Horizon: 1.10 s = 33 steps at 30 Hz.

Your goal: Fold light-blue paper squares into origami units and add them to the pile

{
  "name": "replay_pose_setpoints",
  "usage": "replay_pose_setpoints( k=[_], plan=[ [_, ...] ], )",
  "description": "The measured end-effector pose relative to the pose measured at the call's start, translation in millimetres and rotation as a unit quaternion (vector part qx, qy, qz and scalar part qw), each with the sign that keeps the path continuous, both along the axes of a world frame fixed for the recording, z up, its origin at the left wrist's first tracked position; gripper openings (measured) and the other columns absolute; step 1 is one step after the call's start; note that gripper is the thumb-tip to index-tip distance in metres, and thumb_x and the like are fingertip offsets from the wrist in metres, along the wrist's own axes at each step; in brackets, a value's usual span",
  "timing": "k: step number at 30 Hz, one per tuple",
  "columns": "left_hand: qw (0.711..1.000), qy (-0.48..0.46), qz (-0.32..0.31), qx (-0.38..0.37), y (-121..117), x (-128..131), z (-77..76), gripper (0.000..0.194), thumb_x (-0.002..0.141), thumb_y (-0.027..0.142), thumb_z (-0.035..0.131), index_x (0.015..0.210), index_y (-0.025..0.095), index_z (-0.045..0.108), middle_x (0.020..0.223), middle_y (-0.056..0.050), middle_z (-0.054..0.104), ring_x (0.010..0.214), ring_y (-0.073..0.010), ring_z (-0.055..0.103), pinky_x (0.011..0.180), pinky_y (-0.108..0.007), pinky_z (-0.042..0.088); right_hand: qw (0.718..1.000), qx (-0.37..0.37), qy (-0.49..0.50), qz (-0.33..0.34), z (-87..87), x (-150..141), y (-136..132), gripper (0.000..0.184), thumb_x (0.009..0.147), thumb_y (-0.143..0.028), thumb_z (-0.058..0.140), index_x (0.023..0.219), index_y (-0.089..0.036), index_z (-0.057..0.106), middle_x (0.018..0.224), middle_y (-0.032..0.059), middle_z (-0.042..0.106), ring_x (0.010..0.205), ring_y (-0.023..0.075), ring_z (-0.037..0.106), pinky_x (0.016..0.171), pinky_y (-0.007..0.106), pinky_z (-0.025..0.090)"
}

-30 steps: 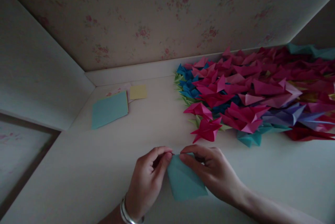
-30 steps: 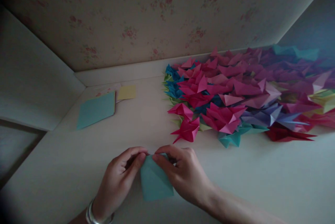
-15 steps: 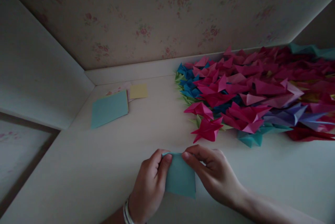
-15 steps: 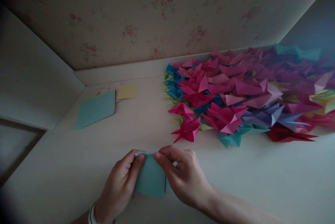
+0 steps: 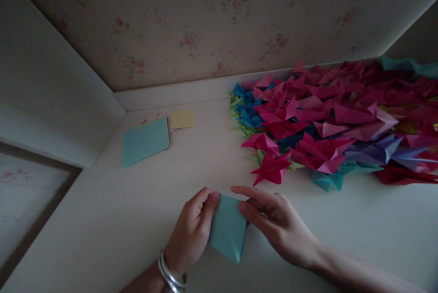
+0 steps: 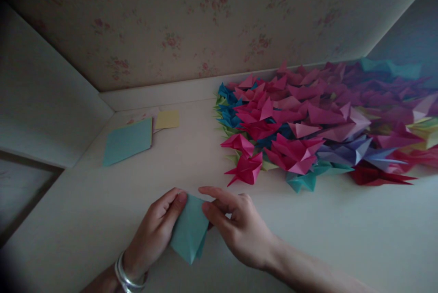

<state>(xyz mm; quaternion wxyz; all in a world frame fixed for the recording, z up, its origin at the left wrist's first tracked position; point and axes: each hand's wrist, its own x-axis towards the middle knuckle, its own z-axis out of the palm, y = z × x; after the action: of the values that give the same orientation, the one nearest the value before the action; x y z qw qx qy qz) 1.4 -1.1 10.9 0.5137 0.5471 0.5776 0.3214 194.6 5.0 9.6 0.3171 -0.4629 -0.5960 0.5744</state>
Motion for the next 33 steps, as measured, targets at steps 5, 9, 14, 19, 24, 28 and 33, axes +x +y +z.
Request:
replay_pose_setpoints(
  k=[5, 9, 14, 19, 24, 28, 33],
  plan=[
    [0.981, -0.141, 0.042, -0.125, 4, -2, -6.2, 0.037, 0.09, 0.052, 0.059, 0.075, 0.019, 0.054, 0.06, 0.006, 0.044, 0.051, -0.0098, 0.041, 0.046, -0.02, 0.034, 0.994, -0.001, 0.024, 0.104, 5.2, 8, 1, 0.045, 0.095, -0.044, 0.058, 0.133, -0.02, 0.059, 0.081, 0.0036, 0.07, 0.074, 0.0173, 0.065, 0.063, 0.027, 0.048],
    [0.965, -0.19, 0.041, -0.175, 3, -2, -11.0, 0.034, 0.089, 0.051, 0.062, 0.076, 0.02, 0.056, 0.056, 0.008, 0.044, 0.042, -0.0072, 0.039, 0.039, -0.018, 0.032, 0.996, 0.01, 0.002, 0.093, 8.3, 9, 0, 0.045, 0.093, -0.045, 0.062, 0.13, -0.02, 0.061, 0.078, 0.0025, 0.068, 0.071, 0.0166, 0.064, 0.06, 0.025, 0.048],
    [0.968, -0.17, 0.025, -0.181, 2, -3, -12.0, 0.032, 0.089, 0.051, 0.063, 0.082, 0.02, 0.062, 0.057, 0.007, 0.047, 0.041, -0.0065, 0.043, 0.036, -0.016, 0.032, 0.996, 0.065, -0.014, 0.054, 6.2, 7, 1, 0.027, 0.094, -0.042, 0.062, 0.11, -0.022, 0.071, 0.091, 0.0052, 0.07, 0.081, 0.0179, 0.066, 0.067, 0.026, 0.051],
    [0.967, -0.156, 0.051, -0.194, 4, -2, -1.7, 0.047, 0.086, 0.051, 0.065, 0.122, 0.021, 0.062, 0.065, 0.004, 0.052, 0.041, -0.0087, 0.046, 0.029, -0.016, 0.034, 0.979, 0.203, -0.009, 0.013, 1.2, 7, 4, 0.014, 0.096, -0.026, 0.061, 0.095, -0.022, 0.074, 0.106, 0.0077, 0.063, 0.105, 0.0206, 0.061, 0.086, 0.03, 0.051],
    [0.966, -0.219, 0.03, -0.135, -1, -6, 10.1, 0.064, 0.089, 0.056, 0.059, 0.144, 0.028, 0.042, 0.083, 0.0, 0.057, 0.061, -0.015, 0.06, 0.048, -0.025, 0.056, 0.965, 0.261, -0.013, -0.035, -1.9, 7, 5, 0.015, 0.096, -0.016, 0.057, 0.088, -0.02, 0.069, 0.1, 0.007, 0.062, 0.095, 0.0186, 0.062, 0.082, 0.028, 0.052],
    [0.952, -0.275, -0.037, -0.13, -5, -9, 7.2, 0.076, 0.071, 0.048, 0.083, 0.136, 0.026, 0.048, 0.103, -0.006, 0.065, 0.079, -0.0183, 0.064, 0.064, -0.026, 0.057, 0.955, 0.283, -0.013, -0.084, -5.7, 5, 5, 0.015, 0.096, -0.013, 0.055, 0.088, -0.021, 0.065, 0.098, 0.0066, 0.061, 0.091, 0.0185, 0.061, 0.078, 0.028, 0.053],
    [0.956, -0.248, -0.048, -0.146, -7, -9, 3.5, 0.055, 0.072, 0.024, 0.083, 0.122, 0.025, 0.06, 0.083, 0.0, 0.067, 0.068, -0.0137, 0.062, 0.064, -0.024, 0.053, 0.944, 0.312, -0.036, -0.098, -8.7, 4, 4, 0.014, 0.096, -0.01, 0.055, 0.091, -0.02, 0.063, 0.098, 0.0064, 0.06, 0.09, 0.0184, 0.061, 0.076, 0.029, 0.052]
  ],
)
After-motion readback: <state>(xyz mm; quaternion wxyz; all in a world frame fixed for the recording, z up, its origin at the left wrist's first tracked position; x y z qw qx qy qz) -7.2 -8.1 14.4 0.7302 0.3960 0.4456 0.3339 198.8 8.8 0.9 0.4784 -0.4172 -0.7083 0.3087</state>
